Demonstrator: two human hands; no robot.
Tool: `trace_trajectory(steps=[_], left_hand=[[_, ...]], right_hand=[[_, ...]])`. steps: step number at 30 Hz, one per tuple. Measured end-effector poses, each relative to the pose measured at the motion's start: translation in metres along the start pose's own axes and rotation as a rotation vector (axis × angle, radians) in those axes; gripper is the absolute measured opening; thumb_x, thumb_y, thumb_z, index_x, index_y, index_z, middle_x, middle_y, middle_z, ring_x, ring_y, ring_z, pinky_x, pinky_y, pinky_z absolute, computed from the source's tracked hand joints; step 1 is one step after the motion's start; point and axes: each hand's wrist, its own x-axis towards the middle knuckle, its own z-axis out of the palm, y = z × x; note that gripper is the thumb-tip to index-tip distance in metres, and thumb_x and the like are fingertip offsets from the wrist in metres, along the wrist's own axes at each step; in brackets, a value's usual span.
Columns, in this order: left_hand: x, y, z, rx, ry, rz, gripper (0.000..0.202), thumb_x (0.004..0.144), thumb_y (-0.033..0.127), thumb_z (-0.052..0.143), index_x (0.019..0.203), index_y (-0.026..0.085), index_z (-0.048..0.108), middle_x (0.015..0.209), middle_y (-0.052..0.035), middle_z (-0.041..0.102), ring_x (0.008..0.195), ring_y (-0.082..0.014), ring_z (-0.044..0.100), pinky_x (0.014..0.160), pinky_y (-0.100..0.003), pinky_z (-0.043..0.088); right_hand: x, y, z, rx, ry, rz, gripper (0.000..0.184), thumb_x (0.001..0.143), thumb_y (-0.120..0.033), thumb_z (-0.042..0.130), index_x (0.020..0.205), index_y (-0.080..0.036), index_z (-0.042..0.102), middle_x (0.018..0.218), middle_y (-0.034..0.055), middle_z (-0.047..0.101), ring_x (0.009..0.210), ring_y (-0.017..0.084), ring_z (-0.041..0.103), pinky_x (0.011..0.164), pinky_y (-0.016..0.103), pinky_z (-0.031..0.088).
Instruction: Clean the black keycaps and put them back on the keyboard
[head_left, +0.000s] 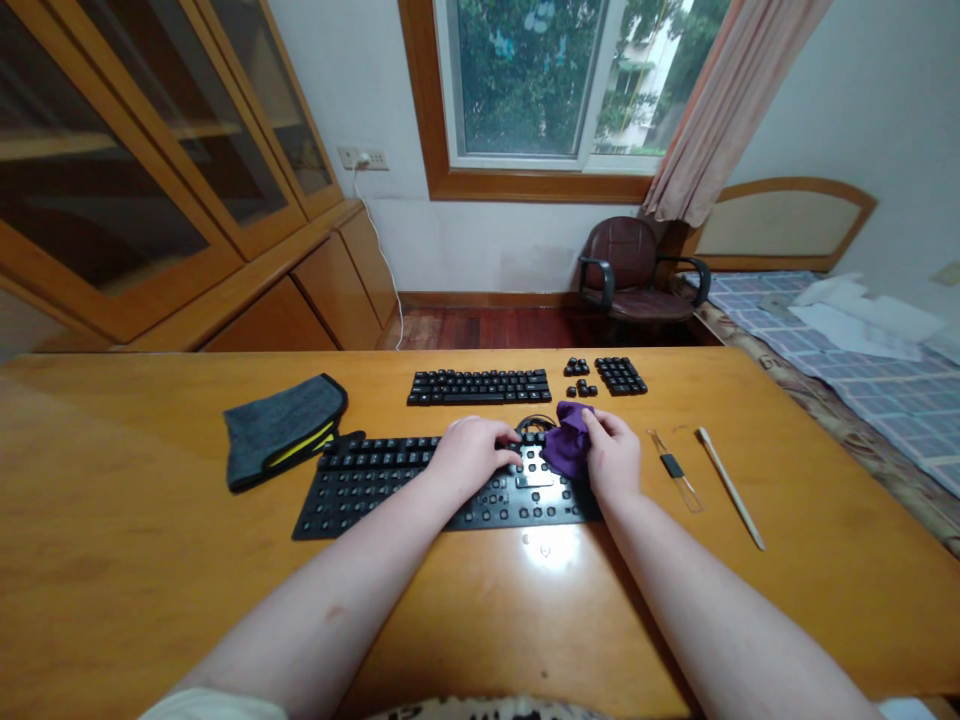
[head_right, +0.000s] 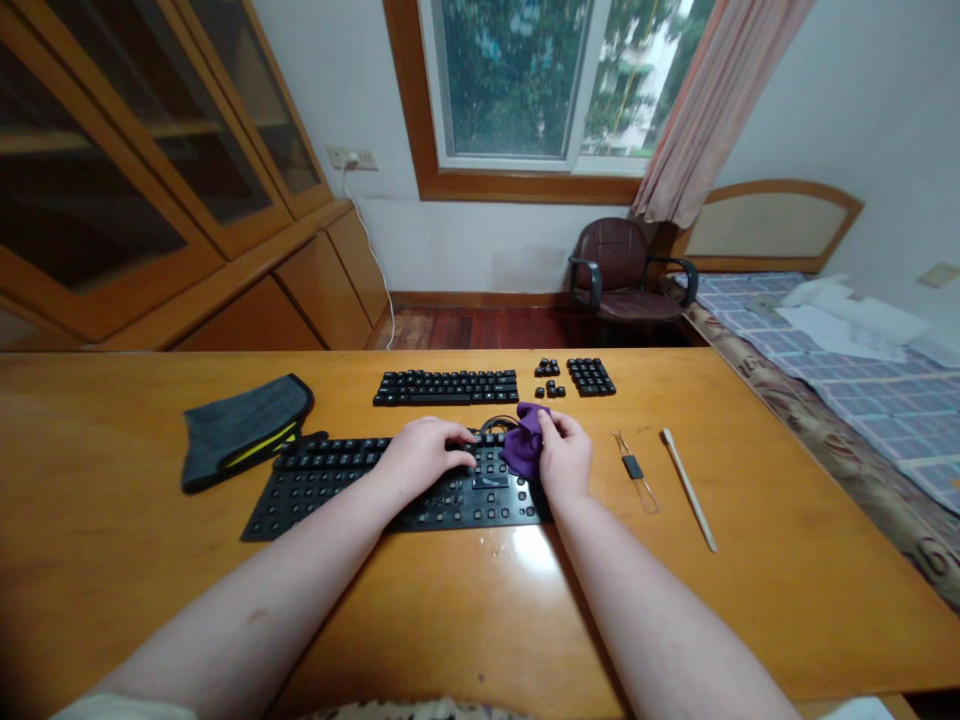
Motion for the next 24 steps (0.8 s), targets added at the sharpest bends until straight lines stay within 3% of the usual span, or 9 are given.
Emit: trace_trajectory(steps=[4,9,14,24], left_hand=[[0.002,-0.004,-0.014,0.054,-0.124,0.041,0.026,0.054,0.033,0.077,0.078,0.025,0.07,0.082,-0.0021,0.068,0.081,-0.0221,0.06,0.069,-0.028,0.043],[0.004,-0.004,-0.023,0.149,-0.307,-0.055,0.028,0.058,0.034,0.075,0.084,0.026,0.069,0.082,0.0013,0.069,0.079,-0.0186,0.061,0.066,-0.025,0.041],[0.004,-0.005,-0.021,0.184,-0.285,-0.101,0.032,0.058,0.044,0.073,0.082,0.025,0.067,0.078,0.0018,0.068,0.076,-0.019,0.061,0.061,-0.025,0.039],[0.002,-0.003,-0.011,0.315,-0.203,-0.014,0.033,0.057,0.045,0.074,0.079,0.024,0.061,0.074,0.0012,0.066,0.074,-0.0202,0.06,0.059,-0.026,0.037]], right_hand=[[-0.003,0.002,0.002,0.057,-0.032,0.012,0.031,0.072,-0.042,0.058,0.076,-0.013,0.067,0.073,0.0059,0.068,0.072,0.021,0.06,0.07,0.031,0.044],[-0.004,0.008,0.005,0.067,-0.04,-0.018,0.029,0.073,-0.041,0.058,0.075,-0.013,0.066,0.071,0.0045,0.067,0.071,0.019,0.059,0.069,0.03,0.043],[-0.004,0.009,0.006,0.08,-0.034,-0.019,0.028,0.073,-0.04,0.058,0.076,-0.014,0.066,0.073,0.0048,0.067,0.072,0.019,0.059,0.07,0.03,0.043],[-0.003,0.009,0.006,0.092,-0.024,-0.007,0.029,0.073,-0.04,0.058,0.075,-0.013,0.066,0.073,0.0049,0.067,0.073,0.02,0.059,0.07,0.03,0.042]])
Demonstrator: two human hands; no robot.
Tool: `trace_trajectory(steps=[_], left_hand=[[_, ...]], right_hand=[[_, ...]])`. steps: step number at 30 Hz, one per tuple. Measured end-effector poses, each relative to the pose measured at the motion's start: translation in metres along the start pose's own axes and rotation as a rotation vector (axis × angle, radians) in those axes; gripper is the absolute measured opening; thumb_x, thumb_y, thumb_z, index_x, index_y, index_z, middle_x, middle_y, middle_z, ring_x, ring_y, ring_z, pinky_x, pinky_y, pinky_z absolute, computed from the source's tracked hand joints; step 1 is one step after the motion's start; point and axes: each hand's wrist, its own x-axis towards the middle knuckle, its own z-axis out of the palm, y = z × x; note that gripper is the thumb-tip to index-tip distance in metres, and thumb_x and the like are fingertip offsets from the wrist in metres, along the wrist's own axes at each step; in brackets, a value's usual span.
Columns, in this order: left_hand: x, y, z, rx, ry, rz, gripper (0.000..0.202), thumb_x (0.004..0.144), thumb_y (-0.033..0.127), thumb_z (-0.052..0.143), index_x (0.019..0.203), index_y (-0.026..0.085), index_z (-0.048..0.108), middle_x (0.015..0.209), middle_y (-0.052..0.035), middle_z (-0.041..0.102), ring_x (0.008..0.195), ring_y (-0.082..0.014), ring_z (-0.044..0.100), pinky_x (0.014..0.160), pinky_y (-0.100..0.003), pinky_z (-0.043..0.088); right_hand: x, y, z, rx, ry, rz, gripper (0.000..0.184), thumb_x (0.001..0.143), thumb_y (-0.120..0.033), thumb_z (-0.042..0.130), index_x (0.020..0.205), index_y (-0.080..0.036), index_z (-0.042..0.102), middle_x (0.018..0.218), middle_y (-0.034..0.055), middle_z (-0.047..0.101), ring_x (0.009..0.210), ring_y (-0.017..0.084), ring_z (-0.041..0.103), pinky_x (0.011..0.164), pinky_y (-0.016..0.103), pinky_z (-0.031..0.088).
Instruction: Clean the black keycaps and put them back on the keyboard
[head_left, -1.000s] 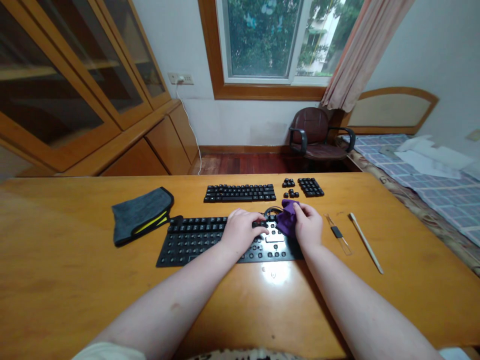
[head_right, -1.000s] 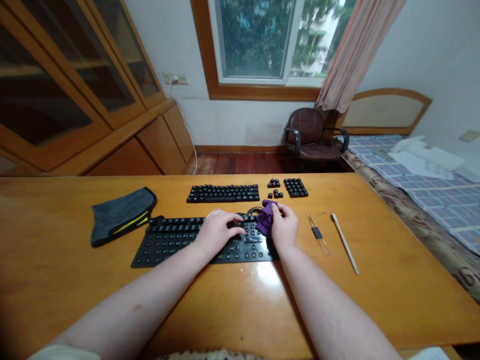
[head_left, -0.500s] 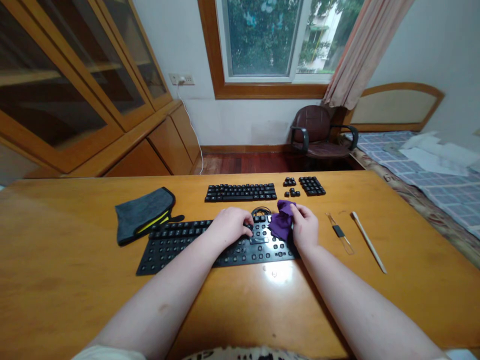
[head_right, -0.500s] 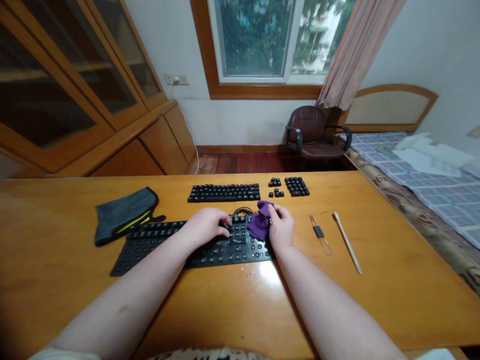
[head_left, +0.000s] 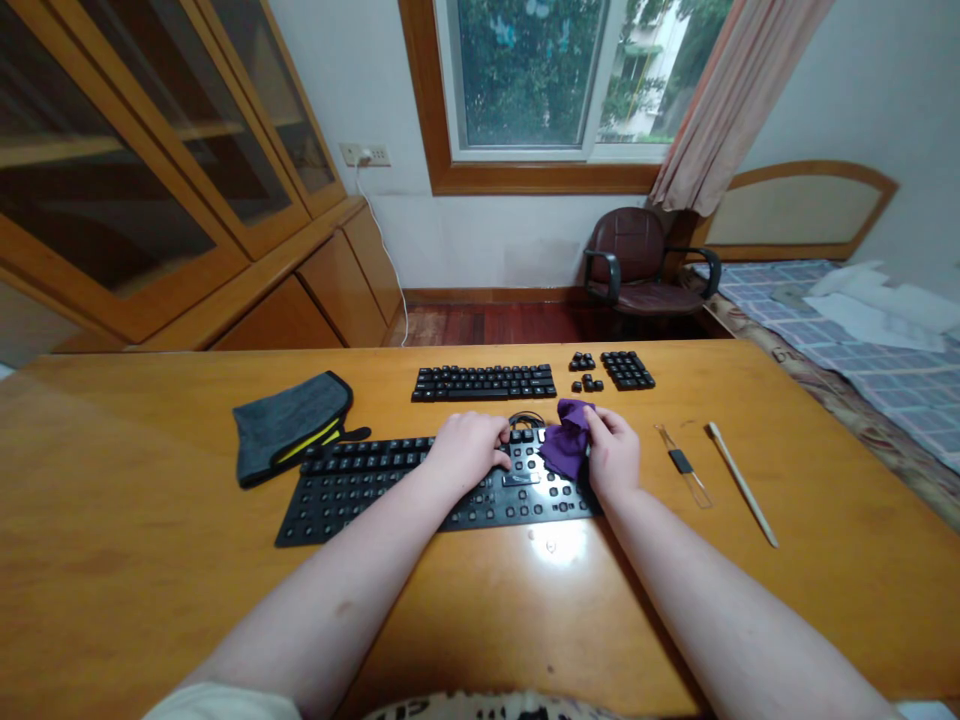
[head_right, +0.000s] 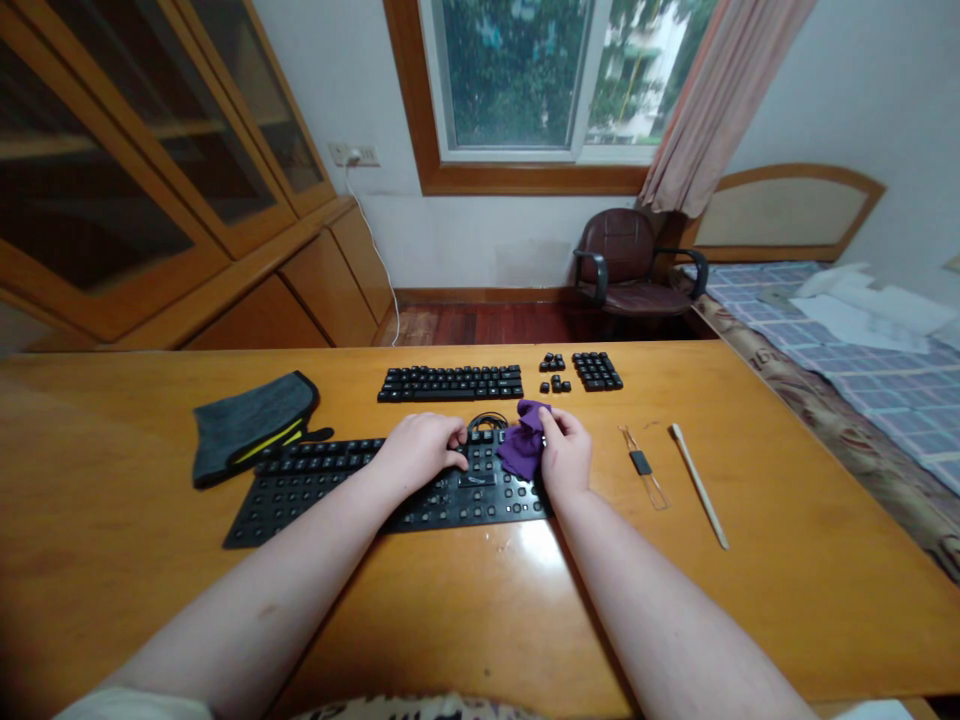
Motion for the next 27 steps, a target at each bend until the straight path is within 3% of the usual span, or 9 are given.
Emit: trace_trajectory(steps=[5,13,21,27], left_hand=[[-0.002,0.004,-0.005,0.079,-0.004,0.047,0.026,0.061,0.044,0.071,0.069,0.022,0.061,0.068,-0.0001,0.065,0.073,-0.0211,0.06,0.06,-0.027,0.038],[-0.003,0.003,-0.008,0.048,-0.07,0.032,0.014,0.075,0.032,0.06,0.084,0.025,0.068,0.082,-0.0043,0.069,0.082,-0.0228,0.061,0.071,-0.031,0.042],[-0.001,-0.005,-0.003,0.005,-0.075,0.014,0.016,0.077,0.033,0.056,0.084,0.027,0.069,0.083,-0.0037,0.069,0.082,-0.0225,0.061,0.073,-0.032,0.043],[-0.006,0.007,-0.005,0.075,-0.035,0.022,0.016,0.078,0.029,0.054,0.08,0.023,0.068,0.08,-0.0047,0.067,0.081,-0.0217,0.059,0.072,-0.031,0.044]], right_hand=[[0.0,0.0,0.0,0.0,-0.005,0.011,0.029,0.072,-0.041,0.058,0.075,-0.013,0.066,0.073,0.0049,0.067,0.073,0.02,0.059,0.07,0.03,0.042],[0.001,0.004,0.002,0.056,0.002,0.025,0.027,0.07,-0.04,0.06,0.074,-0.014,0.066,0.071,0.0038,0.066,0.071,0.019,0.059,0.069,0.029,0.043],[0.001,0.003,0.0,0.025,-0.031,0.017,0.031,0.071,-0.043,0.058,0.076,-0.013,0.066,0.071,0.0045,0.066,0.069,0.019,0.058,0.067,0.03,0.043],[0.0,0.001,0.001,0.032,-0.03,0.029,0.031,0.07,-0.043,0.059,0.075,-0.013,0.067,0.07,0.0039,0.066,0.068,0.019,0.058,0.066,0.029,0.043]])
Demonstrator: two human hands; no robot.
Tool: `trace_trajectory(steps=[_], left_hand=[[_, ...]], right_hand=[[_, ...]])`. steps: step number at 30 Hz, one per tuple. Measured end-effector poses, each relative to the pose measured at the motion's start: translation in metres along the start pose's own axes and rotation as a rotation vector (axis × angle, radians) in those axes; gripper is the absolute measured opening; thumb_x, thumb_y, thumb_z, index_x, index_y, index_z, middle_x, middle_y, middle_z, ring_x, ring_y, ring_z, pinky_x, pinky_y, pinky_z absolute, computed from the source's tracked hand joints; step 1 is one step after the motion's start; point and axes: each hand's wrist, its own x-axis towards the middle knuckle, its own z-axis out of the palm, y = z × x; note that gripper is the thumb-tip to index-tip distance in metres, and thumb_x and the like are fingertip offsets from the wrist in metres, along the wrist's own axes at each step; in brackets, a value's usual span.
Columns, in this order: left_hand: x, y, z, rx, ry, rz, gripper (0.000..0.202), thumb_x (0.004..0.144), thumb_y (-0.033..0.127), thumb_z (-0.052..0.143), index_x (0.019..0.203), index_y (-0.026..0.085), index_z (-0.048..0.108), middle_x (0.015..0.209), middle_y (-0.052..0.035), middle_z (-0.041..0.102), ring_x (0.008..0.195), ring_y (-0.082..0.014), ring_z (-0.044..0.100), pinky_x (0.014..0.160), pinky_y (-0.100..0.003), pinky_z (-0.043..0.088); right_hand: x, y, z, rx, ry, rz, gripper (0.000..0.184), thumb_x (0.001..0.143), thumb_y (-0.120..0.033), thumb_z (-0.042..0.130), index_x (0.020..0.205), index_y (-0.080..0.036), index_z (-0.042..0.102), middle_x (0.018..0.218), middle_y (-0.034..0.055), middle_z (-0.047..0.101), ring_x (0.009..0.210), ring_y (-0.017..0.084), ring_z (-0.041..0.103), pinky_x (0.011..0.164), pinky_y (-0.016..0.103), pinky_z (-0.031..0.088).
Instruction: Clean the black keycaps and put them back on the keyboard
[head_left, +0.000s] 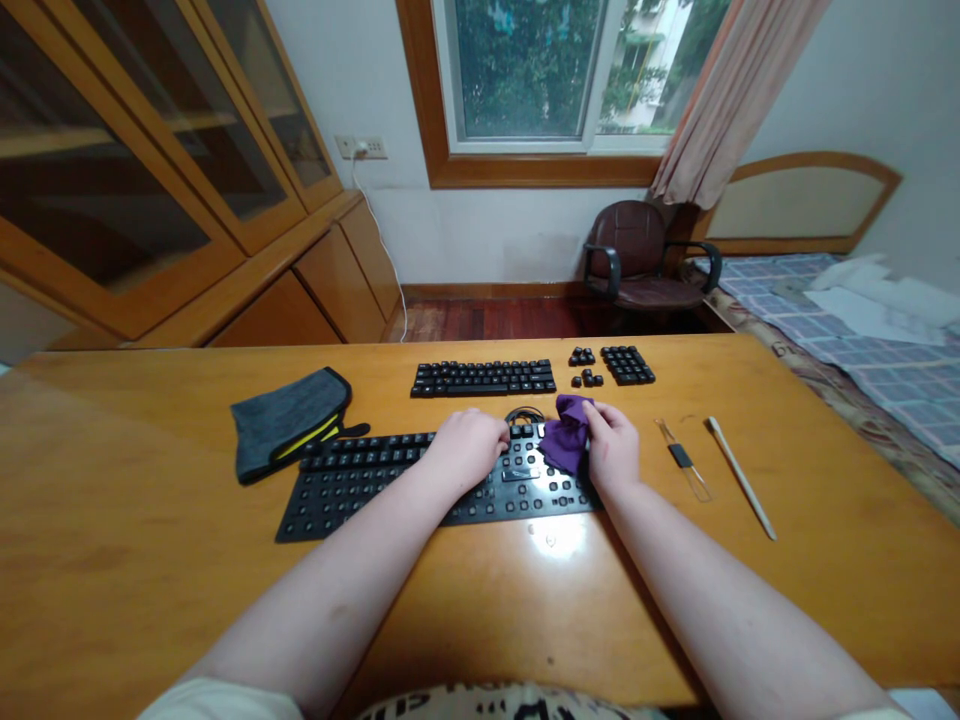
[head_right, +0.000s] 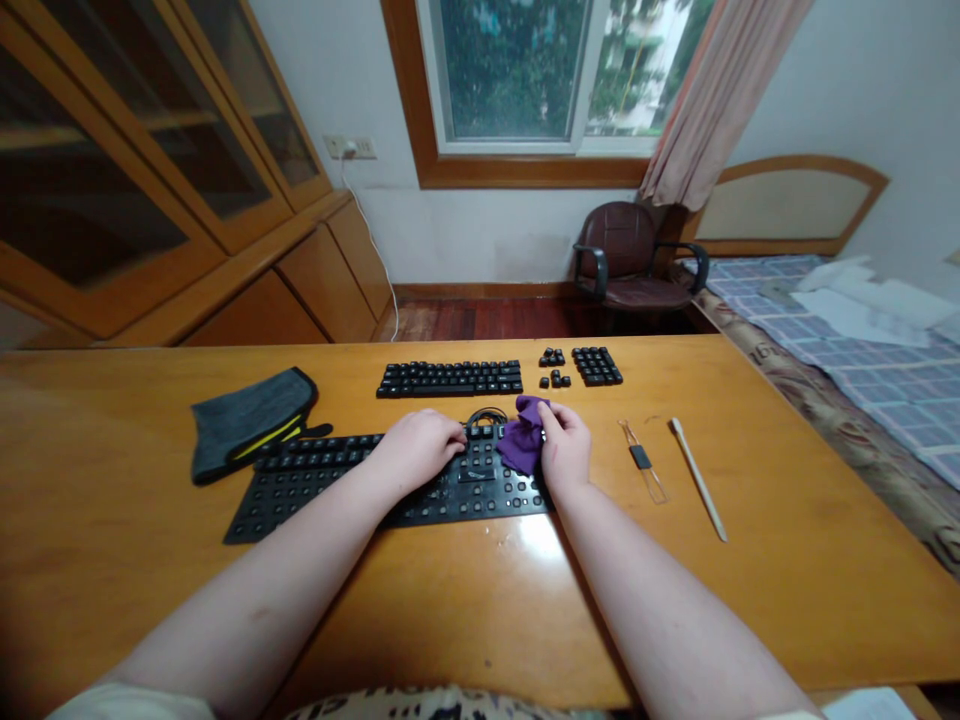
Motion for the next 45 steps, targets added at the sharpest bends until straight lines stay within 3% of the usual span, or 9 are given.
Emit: trace_trajectory(steps=[5,16,24,45], left_hand=[[-0.0041,0.0068,-0.0055,-0.004,0.001,0.015,0.015,0.078,0.025,0.052,0.078,0.021,0.066,0.08,-0.0064,0.065,0.08,-0.0223,0.059,0.072,-0.032,0.044],[0.0019,0.0017,-0.0026,-0.069,-0.048,-0.012,0.014,0.078,0.024,0.051,0.076,0.02,0.065,0.08,-0.0058,0.067,0.081,-0.0223,0.06,0.075,-0.033,0.044],[-0.0024,0.0046,-0.0069,-0.014,0.014,0.041,0.013,0.077,0.024,0.052,0.072,0.02,0.064,0.078,-0.0054,0.065,0.08,-0.0222,0.058,0.072,-0.032,0.044],[-0.0009,0.0058,-0.0063,-0.006,-0.008,0.069,0.007,0.075,0.023,0.058,0.077,0.019,0.063,0.079,-0.0054,0.064,0.081,-0.0222,0.058,0.074,-0.033,0.044]], right_hand=[[-0.0003,0.0001,0.0004,0.017,0.005,-0.009,0.03,0.07,-0.043,0.059,0.073,-0.014,0.067,0.07,0.0037,0.066,0.069,0.019,0.059,0.068,0.03,0.043],[0.0024,0.0086,0.0005,0.051,-0.009,-0.006,0.03,0.07,-0.042,0.06,0.075,-0.014,0.067,0.07,0.003,0.066,0.069,0.018,0.058,0.068,0.029,0.043],[0.0021,0.0069,0.0019,0.074,0.009,0.012,0.03,0.069,-0.042,0.062,0.075,-0.013,0.067,0.071,0.0042,0.066,0.07,0.019,0.059,0.069,0.03,0.044],[0.0019,0.0062,0.0033,0.082,0.013,0.008,0.029,0.068,-0.042,0.061,0.073,-0.014,0.067,0.067,0.0027,0.065,0.067,0.018,0.058,0.066,0.029,0.044]])
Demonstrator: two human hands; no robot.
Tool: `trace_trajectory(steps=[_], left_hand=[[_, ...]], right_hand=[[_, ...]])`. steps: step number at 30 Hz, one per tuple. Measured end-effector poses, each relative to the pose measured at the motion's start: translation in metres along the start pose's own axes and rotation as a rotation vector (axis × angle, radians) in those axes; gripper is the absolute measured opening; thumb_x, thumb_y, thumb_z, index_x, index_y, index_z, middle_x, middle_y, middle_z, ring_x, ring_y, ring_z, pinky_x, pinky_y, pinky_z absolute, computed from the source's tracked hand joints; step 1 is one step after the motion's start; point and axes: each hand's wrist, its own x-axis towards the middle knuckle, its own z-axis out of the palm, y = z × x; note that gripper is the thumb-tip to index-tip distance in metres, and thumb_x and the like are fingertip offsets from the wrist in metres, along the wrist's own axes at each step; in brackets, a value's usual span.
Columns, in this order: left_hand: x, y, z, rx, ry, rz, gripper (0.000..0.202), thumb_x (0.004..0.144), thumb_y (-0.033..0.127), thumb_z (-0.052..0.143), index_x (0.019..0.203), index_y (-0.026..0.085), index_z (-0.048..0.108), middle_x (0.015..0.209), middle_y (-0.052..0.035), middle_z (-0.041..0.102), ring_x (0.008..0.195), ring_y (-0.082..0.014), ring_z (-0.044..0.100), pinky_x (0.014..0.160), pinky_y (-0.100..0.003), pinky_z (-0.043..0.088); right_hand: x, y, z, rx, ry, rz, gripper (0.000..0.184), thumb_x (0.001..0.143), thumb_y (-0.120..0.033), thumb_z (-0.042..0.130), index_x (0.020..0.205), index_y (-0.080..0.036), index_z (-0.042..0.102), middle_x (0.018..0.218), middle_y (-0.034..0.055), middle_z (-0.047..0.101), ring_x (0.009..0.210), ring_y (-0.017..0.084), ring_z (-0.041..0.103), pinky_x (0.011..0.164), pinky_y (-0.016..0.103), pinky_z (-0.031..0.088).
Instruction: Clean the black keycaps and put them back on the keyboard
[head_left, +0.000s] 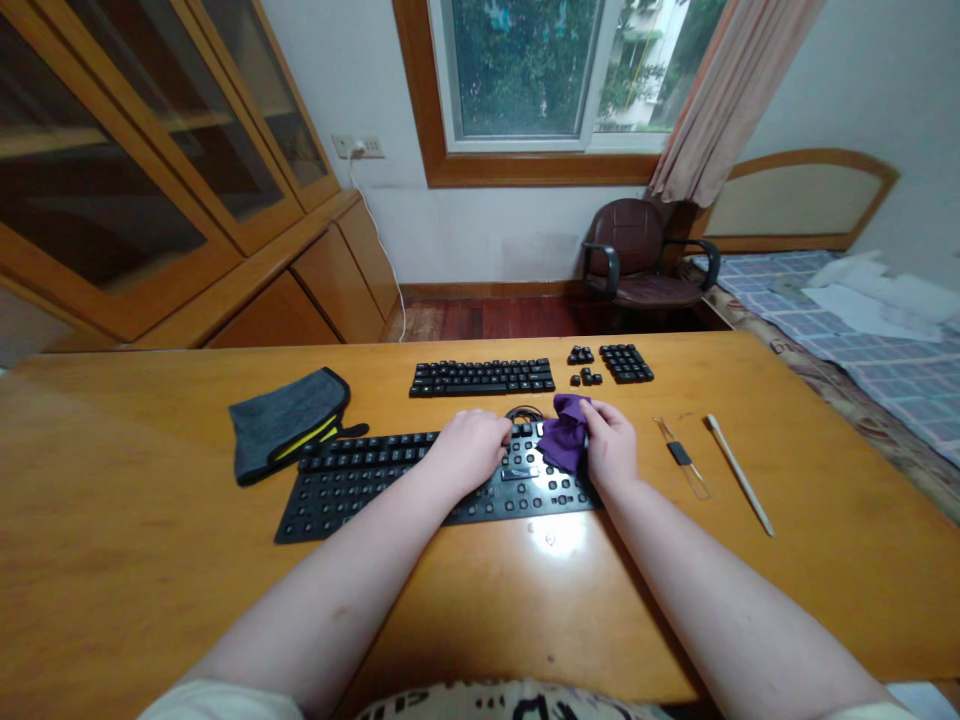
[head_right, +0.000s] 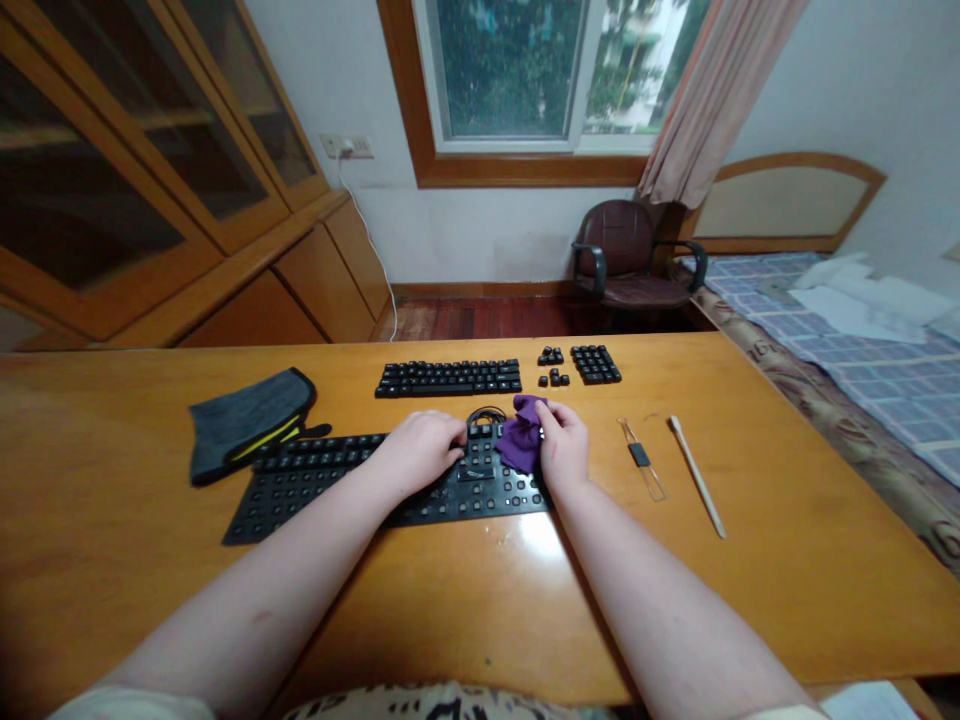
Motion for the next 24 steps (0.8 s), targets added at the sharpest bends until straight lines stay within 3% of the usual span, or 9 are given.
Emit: trace_trajectory(steps=[6,12,19,24], left_hand=[[-0.009,0.012,-0.008,0.083,-0.038,-0.03,0.02,0.078,0.035,0.056,0.08,0.019,0.067,0.084,-0.0096,0.065,0.086,-0.0246,0.058,0.076,-0.034,0.043],[-0.021,0.028,-0.007,0.075,-0.189,-0.225,0.034,0.082,0.04,0.044,0.1,0.02,0.064,0.083,-0.014,0.067,0.076,-0.0306,0.063,0.063,-0.04,0.047],[-0.018,0.025,-0.012,0.033,-0.217,-0.213,0.034,0.08,0.042,0.042,0.09,0.02,0.067,0.086,-0.0132,0.068,0.078,-0.0318,0.063,0.065,-0.042,0.048],[-0.004,0.018,-0.023,-0.015,-0.17,-0.192,0.036,0.079,0.048,0.045,0.086,0.022,0.068,0.085,-0.0101,0.069,0.078,-0.0271,0.063,0.067,-0.035,0.047]], right_hand=[[0.0,0.0,-0.001,-0.024,-0.018,0.0,0.031,0.069,-0.044,0.06,0.076,-0.014,0.067,0.07,0.0036,0.066,0.069,0.019,0.058,0.069,0.03,0.044],[0.0,0.0,-0.002,-0.028,-0.037,-0.005,0.03,0.07,-0.043,0.06,0.074,-0.014,0.068,0.069,0.0033,0.066,0.068,0.018,0.058,0.067,0.029,0.043],[-0.003,-0.006,-0.001,-0.027,-0.06,0.014,0.028,0.07,-0.042,0.061,0.072,-0.015,0.066,0.067,0.0026,0.066,0.066,0.018,0.058,0.066,0.029,0.044],[-0.004,-0.008,0.0,-0.018,-0.07,0.02,0.027,0.071,-0.04,0.06,0.074,-0.015,0.066,0.069,0.0029,0.067,0.068,0.018,0.059,0.067,0.029,0.044]])
